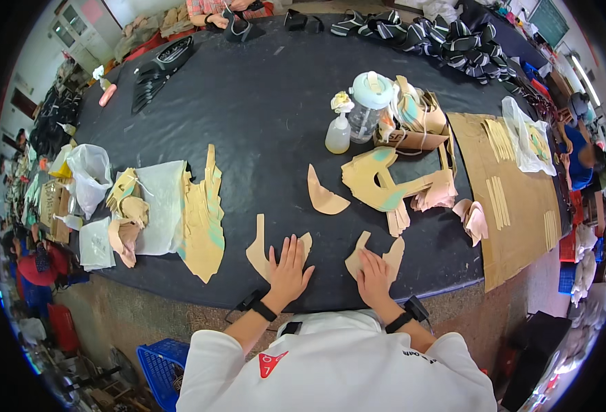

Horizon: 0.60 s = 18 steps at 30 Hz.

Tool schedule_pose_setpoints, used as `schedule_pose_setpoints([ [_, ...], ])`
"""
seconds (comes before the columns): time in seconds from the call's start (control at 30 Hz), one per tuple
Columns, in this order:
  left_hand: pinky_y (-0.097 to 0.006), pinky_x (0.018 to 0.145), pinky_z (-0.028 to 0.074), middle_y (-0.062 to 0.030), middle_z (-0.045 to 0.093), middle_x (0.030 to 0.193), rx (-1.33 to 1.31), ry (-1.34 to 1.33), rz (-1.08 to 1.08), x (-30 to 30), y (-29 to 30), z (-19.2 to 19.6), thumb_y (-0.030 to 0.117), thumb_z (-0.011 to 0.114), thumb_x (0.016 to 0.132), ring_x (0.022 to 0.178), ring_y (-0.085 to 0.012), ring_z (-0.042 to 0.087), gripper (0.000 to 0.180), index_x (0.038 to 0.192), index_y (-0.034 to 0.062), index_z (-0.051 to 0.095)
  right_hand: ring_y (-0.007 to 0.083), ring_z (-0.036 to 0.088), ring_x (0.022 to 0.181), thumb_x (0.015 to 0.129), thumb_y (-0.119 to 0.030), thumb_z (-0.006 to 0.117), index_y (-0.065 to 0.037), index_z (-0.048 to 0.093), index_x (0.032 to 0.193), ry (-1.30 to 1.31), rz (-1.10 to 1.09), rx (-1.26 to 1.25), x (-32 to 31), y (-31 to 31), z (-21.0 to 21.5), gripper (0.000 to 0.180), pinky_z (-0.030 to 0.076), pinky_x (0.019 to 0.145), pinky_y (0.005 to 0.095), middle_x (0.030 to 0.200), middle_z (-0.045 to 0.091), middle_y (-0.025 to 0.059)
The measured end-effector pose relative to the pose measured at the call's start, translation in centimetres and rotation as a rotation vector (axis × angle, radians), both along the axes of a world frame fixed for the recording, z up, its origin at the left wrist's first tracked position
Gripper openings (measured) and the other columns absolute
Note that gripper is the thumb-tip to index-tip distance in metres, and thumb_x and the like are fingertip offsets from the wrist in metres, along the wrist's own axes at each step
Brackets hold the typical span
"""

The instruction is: Manually organizing and preparing leather shoe upper components at a manufacturing table.

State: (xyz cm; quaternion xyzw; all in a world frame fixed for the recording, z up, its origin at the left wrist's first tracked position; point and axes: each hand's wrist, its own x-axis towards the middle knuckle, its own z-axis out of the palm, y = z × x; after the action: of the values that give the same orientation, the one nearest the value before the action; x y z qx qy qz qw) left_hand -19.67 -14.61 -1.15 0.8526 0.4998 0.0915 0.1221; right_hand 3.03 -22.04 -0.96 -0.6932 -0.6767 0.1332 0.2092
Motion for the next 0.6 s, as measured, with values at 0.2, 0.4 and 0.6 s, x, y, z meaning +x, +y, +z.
schedule_pose_setpoints([
  [0.2, -0.052, 0.109, 0.013, -0.0189, 0.033, 0.144, 0.016, -0.023, -0.018, 1.1, -0.3, 1.5, 0.028, 0.056, 0.086, 0.135, -0.0318, 0.028, 0.066, 0.139, -0.0023, 0.031, 0.0189, 0.050, 0.114, 0.072, -0.005, 0.056, -0.008, 0.047, 0.130, -0.076, 0.192, 0.089, 0.9, -0.1, -0.6, 0.060, 0.036, 0.091, 0.0341, 0.138, 0.046, 0.0040],
  [0.4, -0.042, 0.092, 0.035, -0.0118, 0.057, 0.110, -0.465, -0.657, -0.008, 7.8, 0.6, 0.4, 0.018, 0.066, 0.083, 0.104, -0.0286, 0.051, 0.070, 0.138, -0.0034, 0.029, 0.0223, 0.050, 0.112, 0.079, -0.015, 0.057, -0.009, 0.052, 0.122, -0.087, 0.132, 0.028, 0.0, 0.7, -0.3, 0.043, 0.038, 0.090, 0.0374, 0.128, 0.050, 0.0054],
  [0.6, -0.040, 0.087, 0.034, -0.0059, 0.059, 0.091, -0.489, -0.235, 0.027, 11.3, 1.6, 1.5, 0.009, 0.064, 0.079, 0.095, -0.0256, 0.052, 0.059, 0.131, 0.0010, 0.038, 0.0302, 0.055, 0.099, 0.076, -0.008, 0.059, -0.006, 0.062, 0.103, 0.158, 0.042, 0.009, 5.7, 0.8, 4.2, 0.027, 0.045, 0.084, 0.0420, 0.102, 0.059, 0.0106],
])
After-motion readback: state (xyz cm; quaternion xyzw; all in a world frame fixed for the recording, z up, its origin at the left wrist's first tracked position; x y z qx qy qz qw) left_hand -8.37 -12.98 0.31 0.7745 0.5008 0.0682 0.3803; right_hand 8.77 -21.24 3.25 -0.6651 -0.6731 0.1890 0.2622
